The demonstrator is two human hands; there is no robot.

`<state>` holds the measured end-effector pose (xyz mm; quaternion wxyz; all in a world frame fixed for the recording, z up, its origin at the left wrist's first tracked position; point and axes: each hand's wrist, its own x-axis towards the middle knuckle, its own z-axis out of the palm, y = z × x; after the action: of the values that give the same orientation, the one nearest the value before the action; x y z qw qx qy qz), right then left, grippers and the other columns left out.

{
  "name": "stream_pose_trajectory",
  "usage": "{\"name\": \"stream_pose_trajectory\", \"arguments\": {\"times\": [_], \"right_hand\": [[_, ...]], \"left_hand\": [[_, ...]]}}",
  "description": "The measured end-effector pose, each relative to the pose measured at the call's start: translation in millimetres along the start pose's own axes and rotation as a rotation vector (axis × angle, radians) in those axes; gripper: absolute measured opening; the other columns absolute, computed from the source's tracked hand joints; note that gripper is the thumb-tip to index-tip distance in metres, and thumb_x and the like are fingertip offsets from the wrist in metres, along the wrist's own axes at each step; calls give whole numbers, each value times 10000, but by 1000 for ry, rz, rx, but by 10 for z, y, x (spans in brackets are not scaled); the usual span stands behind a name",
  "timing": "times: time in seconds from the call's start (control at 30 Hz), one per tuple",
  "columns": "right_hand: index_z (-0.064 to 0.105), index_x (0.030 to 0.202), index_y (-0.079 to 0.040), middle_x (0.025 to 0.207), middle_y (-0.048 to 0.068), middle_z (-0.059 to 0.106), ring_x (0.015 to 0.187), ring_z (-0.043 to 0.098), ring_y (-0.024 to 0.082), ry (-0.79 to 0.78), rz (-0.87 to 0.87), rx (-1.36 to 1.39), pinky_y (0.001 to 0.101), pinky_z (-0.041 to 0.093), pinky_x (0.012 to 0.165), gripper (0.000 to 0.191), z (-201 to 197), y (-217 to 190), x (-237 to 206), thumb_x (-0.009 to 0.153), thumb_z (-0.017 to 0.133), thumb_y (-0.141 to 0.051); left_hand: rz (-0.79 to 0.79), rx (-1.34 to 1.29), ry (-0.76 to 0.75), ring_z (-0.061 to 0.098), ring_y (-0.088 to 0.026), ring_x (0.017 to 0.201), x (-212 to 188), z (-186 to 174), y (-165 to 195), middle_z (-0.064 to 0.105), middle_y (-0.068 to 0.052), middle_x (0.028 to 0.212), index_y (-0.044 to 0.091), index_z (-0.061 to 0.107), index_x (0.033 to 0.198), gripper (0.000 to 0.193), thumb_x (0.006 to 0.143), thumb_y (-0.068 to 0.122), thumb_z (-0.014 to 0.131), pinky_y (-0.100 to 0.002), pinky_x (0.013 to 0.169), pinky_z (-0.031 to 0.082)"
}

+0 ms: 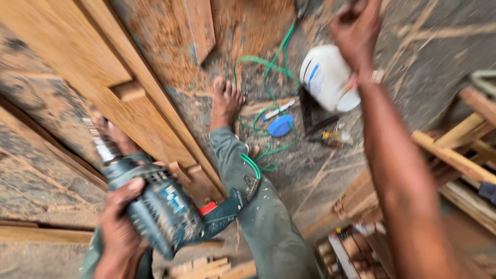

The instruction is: The person sits on a stone-tiled floor and uses a power drill to drive screws into a wooden frame. They repeatedly position small wooden blocks against the frame and secure them with screws using the drill.

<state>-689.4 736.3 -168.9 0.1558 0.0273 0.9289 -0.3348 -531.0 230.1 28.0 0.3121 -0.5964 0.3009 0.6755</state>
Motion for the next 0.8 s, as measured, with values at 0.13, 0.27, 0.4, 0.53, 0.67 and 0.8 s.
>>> {"name": "stream_pose_trajectory", "arguments": {"times": [0.13, 0.27, 0.4, 0.53, 0.67, 0.8], "right_hand": [[328, 1332, -96, 1085, 42, 566, 1036, 682, 123, -23, -23, 407, 297, 641, 940, 581, -201, -1555, -435, 1040, 774, 136], [281, 1397, -90, 1115, 112, 601, 1057, 731, 189, 27, -134, 316, 297, 649, 916, 659, -385, -2865, -783, 990, 739, 152], [249, 1414, -85, 1063, 155, 708, 1029, 758, 232, 44, -205, 271, 265, 636, 836, 693, -433, -3671, -1029, 967, 718, 159], [257, 1408, -91, 1067, 175, 731, 983, 736, 229, 43, -228, 286, 273, 572, 877, 703, -426, -4100, -1311, 936, 713, 164], [259, 1428, -102, 1067, 187, 733, 1010, 738, 235, 35, -210, 381, 303, 560, 962, 704, -394, -4399, -1526, 953, 701, 170], [245, 1448, -99, 1084, 199, 731, 1040, 733, 251, 27, -213, 398, 339, 541, 1045, 716, -340, -4612, -1654, 966, 698, 173]], "left_hand": [[48, -31, 0, 725, -318, 829, 29, -69, -103, 726, -209, 951, -96, 651, 1158, 509, 793, 258, 680, -441, 766, 621], [102, -122, -76, 723, -294, 786, -29, -127, -212, 716, -196, 909, -88, 657, 1113, 423, 819, 214, 692, -419, 733, 625], [170, -210, -96, 725, -253, 778, -59, -216, -315, 714, -145, 918, -31, 631, 1053, 328, 800, 162, 710, -408, 708, 629], [179, -268, -96, 696, -227, 723, -19, -371, -460, 693, -122, 879, 2, 613, 1073, 328, 802, 147, 728, -381, 671, 619], [162, -293, -83, 682, -217, 692, -30, -468, -555, 672, -112, 847, 5, 599, 1079, 343, 801, 154, 736, -367, 648, 612], [197, -289, -47, 669, -192, 685, -42, -508, -585, 647, -78, 826, 34, 587, 1073, 356, 781, 154, 752, -350, 639, 599]]}}
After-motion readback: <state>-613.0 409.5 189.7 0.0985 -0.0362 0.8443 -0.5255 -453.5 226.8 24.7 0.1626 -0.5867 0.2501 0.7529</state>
